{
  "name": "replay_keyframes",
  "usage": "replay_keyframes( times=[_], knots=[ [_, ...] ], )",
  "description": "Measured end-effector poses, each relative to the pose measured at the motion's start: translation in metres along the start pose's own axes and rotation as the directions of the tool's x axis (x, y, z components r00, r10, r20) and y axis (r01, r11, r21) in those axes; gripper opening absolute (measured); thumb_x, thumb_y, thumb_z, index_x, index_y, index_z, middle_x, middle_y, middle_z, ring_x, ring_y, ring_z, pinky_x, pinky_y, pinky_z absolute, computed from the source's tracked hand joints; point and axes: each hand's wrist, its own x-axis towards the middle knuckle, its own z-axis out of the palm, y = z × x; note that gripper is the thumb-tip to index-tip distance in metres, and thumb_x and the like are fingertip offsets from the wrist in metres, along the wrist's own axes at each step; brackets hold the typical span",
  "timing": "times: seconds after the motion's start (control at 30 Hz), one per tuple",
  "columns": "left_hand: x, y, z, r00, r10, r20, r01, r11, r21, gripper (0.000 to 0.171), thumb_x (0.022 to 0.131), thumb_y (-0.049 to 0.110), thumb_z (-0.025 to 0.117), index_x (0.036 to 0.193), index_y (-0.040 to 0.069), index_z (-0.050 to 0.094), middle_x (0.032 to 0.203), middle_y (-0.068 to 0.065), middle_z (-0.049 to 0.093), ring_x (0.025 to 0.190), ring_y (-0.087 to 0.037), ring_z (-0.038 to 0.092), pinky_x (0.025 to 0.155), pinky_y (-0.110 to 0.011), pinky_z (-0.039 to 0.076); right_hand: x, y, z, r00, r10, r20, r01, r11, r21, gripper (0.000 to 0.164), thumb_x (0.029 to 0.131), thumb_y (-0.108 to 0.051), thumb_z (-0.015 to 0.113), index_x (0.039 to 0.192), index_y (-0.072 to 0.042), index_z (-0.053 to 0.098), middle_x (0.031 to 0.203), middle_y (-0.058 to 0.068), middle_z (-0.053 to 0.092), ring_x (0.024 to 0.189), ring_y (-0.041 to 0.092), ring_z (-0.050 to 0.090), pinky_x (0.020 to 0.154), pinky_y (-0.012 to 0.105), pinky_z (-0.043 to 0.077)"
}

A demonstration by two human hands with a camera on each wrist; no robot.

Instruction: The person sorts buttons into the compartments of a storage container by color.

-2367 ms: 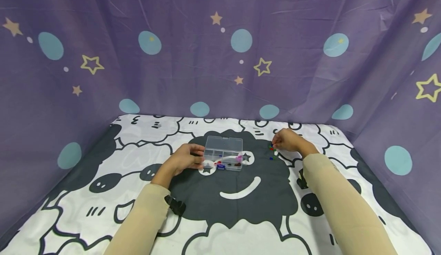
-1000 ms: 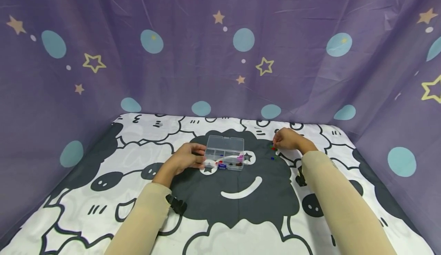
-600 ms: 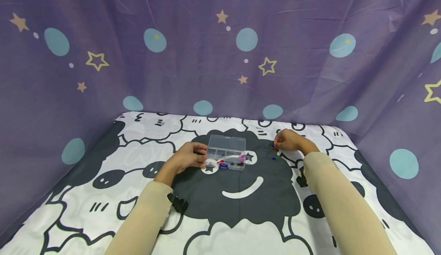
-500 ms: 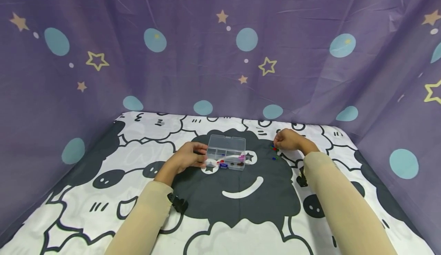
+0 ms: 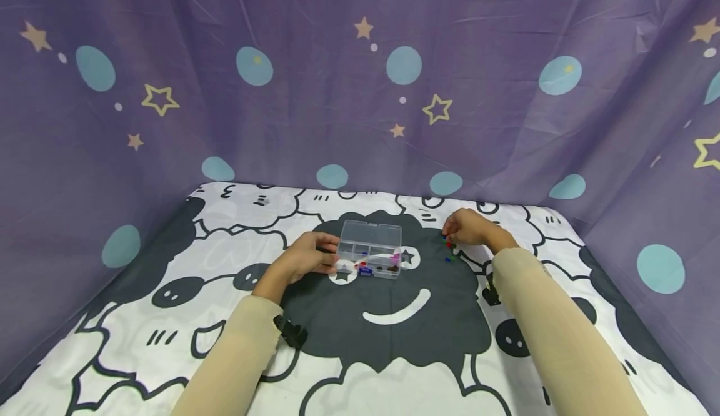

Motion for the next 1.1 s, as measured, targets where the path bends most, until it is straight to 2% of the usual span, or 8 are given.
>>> replay_keyframes(
  times=[0.17, 0.5, 0.8, 1.1],
  knots=[
    [0.0001, 0.0007, -0.0002, 1.0, -0.003, -0.004, 0.003, 1.0, -0.003, 0.049, 0.096, -0.01, 0.065, 0.142, -0.002, 0.054, 0.133, -0.023, 0.052, 0.1, -0.029, 0.068, 0.081, -0.037, 0.065, 0.0008, -0.0017, -0.0019, 1.0, -0.017, 0.007, 0.017, 1.0, -0.01, 0.007, 0.085, 0.001, 0.073, 0.09, -0.002, 0.075, 0.079, 0.001, 0.074, 0.073, 0.011, 0.064, 0.07, 0.028, 0.054],
    [0.0, 0.0002, -0.0004, 1.0, -0.004, 0.005, 0.004, 1.0, -0.006, 0.049, 0.096, -0.011, 0.064, 0.143, -0.005, 0.053, 0.133, -0.025, 0.051, 0.102, -0.031, 0.067, 0.082, -0.037, 0.065, -0.0002, -0.0028, -0.0008, 0.999, 0.023, 0.049, -0.022, 1.0, -0.02, 0.003, 0.086, -0.002, 0.072, 0.089, -0.002, 0.071, 0.08, 0.001, 0.071, 0.075, 0.012, 0.061, 0.072, 0.03, 0.053],
    [0.0006, -0.0007, -0.0006, 1.0, 0.006, 0.009, -0.006, 1.0, 0.004, 0.049, 0.096, -0.01, 0.065, 0.143, -0.005, 0.053, 0.133, -0.026, 0.051, 0.101, -0.031, 0.067, 0.081, -0.038, 0.065, -0.0059, -0.0029, -0.0015, 0.998, 0.01, 0.058, -0.009, 1.0, -0.029, 0.004, 0.092, -0.004, 0.069, 0.088, -0.004, 0.069, 0.083, 0.002, 0.07, 0.08, 0.015, 0.062, 0.076, 0.035, 0.055],
    [-0.0006, 0.001, -0.0012, 1.0, 0.002, 0.007, -0.002, 1.0, 0.008, 0.049, 0.096, -0.01, 0.065, 0.143, -0.005, 0.053, 0.134, -0.026, 0.052, 0.102, -0.031, 0.068, 0.082, -0.037, 0.065, -0.008, 0.0026, -0.0018, 0.998, -0.013, 0.063, 0.014, 1.0, -0.015, 0.009, 0.093, -0.003, 0.062, 0.088, -0.004, 0.07, 0.079, -0.001, 0.065, 0.073, 0.012, 0.055, 0.07, 0.028, 0.05]
  ],
)
